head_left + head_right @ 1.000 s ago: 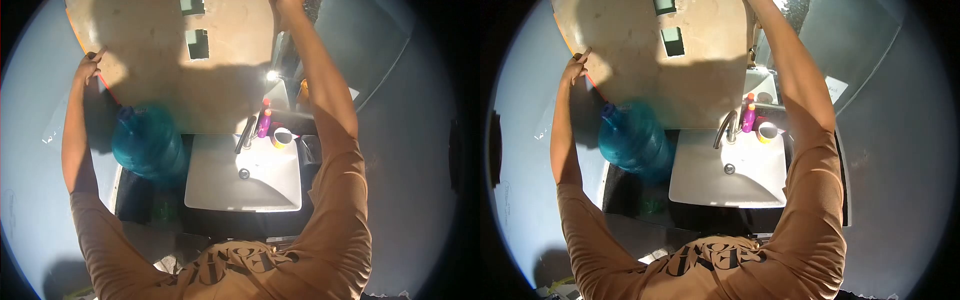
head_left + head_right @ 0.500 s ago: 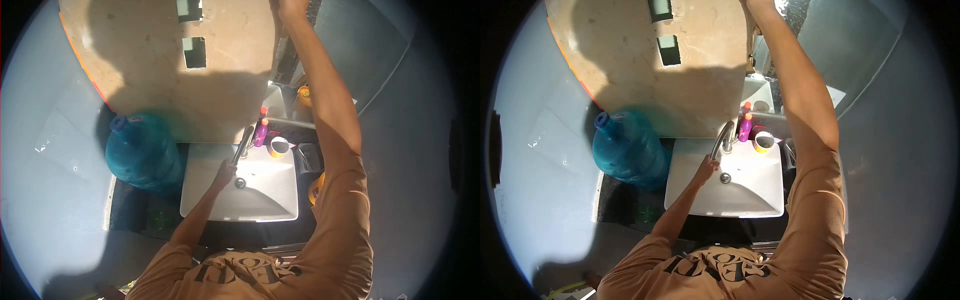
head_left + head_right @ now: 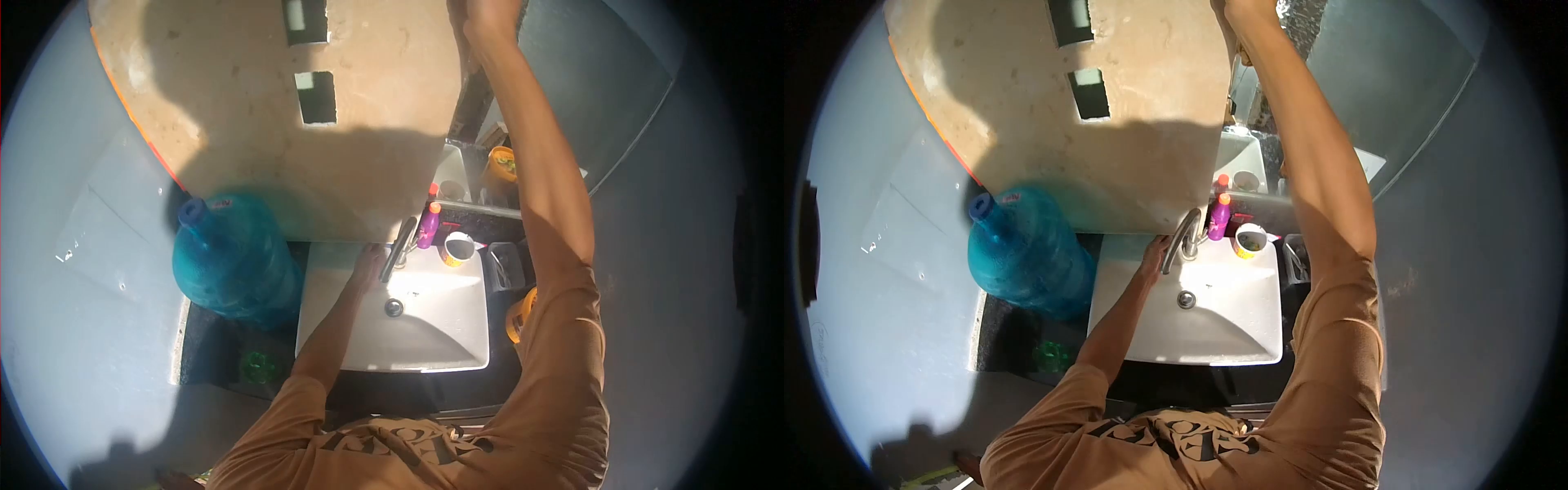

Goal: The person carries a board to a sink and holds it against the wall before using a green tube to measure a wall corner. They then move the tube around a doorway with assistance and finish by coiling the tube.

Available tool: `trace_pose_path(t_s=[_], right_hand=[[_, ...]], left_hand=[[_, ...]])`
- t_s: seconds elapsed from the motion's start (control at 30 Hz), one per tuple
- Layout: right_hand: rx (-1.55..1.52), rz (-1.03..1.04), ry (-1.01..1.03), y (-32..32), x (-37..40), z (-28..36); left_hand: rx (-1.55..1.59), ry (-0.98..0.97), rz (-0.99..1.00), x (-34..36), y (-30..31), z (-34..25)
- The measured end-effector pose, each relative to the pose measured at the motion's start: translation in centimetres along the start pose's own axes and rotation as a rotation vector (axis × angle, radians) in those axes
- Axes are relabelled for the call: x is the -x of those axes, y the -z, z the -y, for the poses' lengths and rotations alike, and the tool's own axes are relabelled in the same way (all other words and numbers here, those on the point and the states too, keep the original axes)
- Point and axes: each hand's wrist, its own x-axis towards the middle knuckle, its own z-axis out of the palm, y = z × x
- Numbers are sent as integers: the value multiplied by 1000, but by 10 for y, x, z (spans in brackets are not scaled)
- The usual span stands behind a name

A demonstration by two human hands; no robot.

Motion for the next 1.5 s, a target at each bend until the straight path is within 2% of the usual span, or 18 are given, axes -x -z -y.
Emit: trace_pose_path(t_s=[0.07,0.23,0.3,0.4,0.57,0.73,0.77,0.83,0.9,0.93,1.0,1.1,1.23,1.27,1.3,1.37,1.4,1.5], right_hand=[[-114,19,6,-6,5,10],[-137,3,38,-10,2,15],[-69,-23,26,-10,4,17],[-56,-10,13,-8,-1,8],[0,44,-19,-7,-5,9],[-245,13,32,-12,-14,-1],[-351,191,20,2,-15,-1],[-85,-85,-15,16,-24,-2],[28,-298,60,23,-38,-25],[30,-296,64,23,-44,-34],[-255,-52,-14,36,-56,-48],[-205,-30,-45,32,-54,-50],[-178,-5,-58,-2,-35,-35],[-182,53,-45,-11,-27,-30],[-190,107,-16,-21,-24,-21],[-25,-28,109,-32,-21,-12],[-3,-57,99,-32,-23,-15],[-45,-22,58,-33,-30,-13]], left_hand=[[-22,-11,-4,40,-63,-58],[106,-22,-21,1,-35,-51],[105,-13,-16,2,-37,-51],[-11,-74,-219,15,-48,-57],[24,-103,-198,12,-47,-56],[-69,-118,-177,11,-38,-62],[-52,-109,-205,8,-42,-61],[-2,-207,-118,2,-31,-50],[-56,-183,-208,17,-45,-65],[-52,-184,-205,16,-40,-63],[-80,-152,-144,10,-30,-55],[-152,-316,-231,-9,-24,-33],[-286,-164,-188,21,-55,-56],[-124,-326,-135,3,-34,-28],[-124,-333,-121,-1,-37,-29],[-484,-523,-174,12,-43,-32],[-696,-309,-222,24,-58,-51],[-878,-519,-181,-33,-2,14]])
